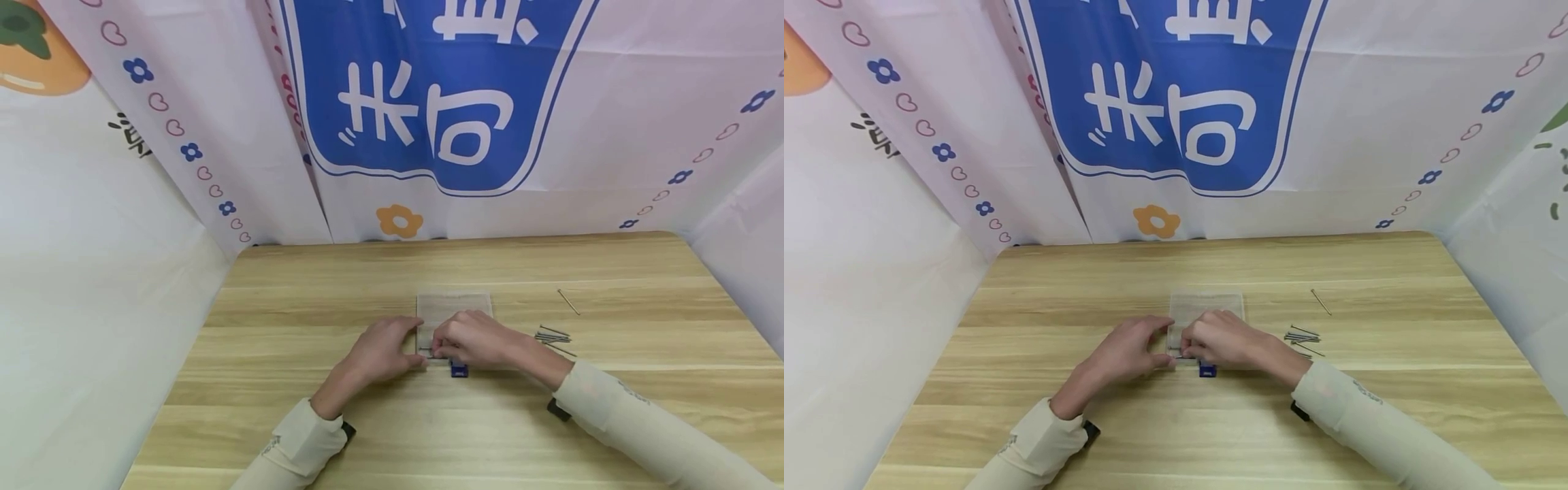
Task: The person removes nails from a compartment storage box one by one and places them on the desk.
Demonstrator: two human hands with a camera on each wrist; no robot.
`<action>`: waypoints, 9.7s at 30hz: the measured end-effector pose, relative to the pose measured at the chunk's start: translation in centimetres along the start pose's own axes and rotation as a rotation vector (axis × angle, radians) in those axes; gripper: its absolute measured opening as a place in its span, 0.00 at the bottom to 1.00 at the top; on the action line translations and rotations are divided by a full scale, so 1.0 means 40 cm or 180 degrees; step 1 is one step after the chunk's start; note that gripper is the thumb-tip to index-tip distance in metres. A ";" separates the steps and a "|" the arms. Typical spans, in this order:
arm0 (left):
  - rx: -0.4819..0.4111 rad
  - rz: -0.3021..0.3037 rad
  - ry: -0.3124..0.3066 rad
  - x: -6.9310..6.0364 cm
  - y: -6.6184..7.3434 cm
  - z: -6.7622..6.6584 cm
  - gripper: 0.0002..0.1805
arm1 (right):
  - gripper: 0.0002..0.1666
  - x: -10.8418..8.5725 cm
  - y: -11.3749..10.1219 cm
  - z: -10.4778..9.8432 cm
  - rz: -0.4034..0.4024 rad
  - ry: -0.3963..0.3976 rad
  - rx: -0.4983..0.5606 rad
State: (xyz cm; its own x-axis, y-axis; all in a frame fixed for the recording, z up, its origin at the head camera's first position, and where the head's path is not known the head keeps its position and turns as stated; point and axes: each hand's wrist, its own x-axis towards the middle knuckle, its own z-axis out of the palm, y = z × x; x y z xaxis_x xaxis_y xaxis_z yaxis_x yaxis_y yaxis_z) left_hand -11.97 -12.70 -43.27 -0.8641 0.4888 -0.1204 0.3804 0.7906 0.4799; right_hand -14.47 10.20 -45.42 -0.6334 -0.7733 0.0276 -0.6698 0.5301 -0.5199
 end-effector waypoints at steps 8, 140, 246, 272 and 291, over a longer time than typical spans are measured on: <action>0.0018 -0.0049 0.0018 -0.002 0.005 0.003 0.39 | 0.06 -0.008 0.004 -0.009 0.0067 0.0065 0.0075; -0.0097 -0.0023 -0.0150 -0.004 -0.015 -0.010 0.37 | 0.05 -0.048 -0.002 -0.010 0.0347 0.0575 0.0593; -0.0024 0.0012 -0.0035 -0.008 -0.006 -0.003 0.36 | 0.05 0.009 -0.026 0.004 0.0184 0.0331 0.0028; -0.0081 -0.0081 -0.0052 -0.007 -0.004 0.000 0.37 | 0.03 -0.084 -0.003 -0.089 0.0395 0.0664 -0.0093; -0.0109 -0.0086 -0.0051 -0.005 -0.010 0.001 0.36 | 0.03 -0.232 0.064 -0.135 0.0839 0.0804 -0.0151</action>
State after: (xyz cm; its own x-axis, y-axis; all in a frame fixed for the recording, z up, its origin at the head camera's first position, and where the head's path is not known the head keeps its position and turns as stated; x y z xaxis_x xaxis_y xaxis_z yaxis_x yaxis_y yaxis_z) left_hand -11.95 -13.10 -43.46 -0.8683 0.4736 -0.1476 0.3452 0.7905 0.5058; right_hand -12.39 20.60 -42.39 -0.8583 -0.5010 0.1109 -0.4844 0.7198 -0.4972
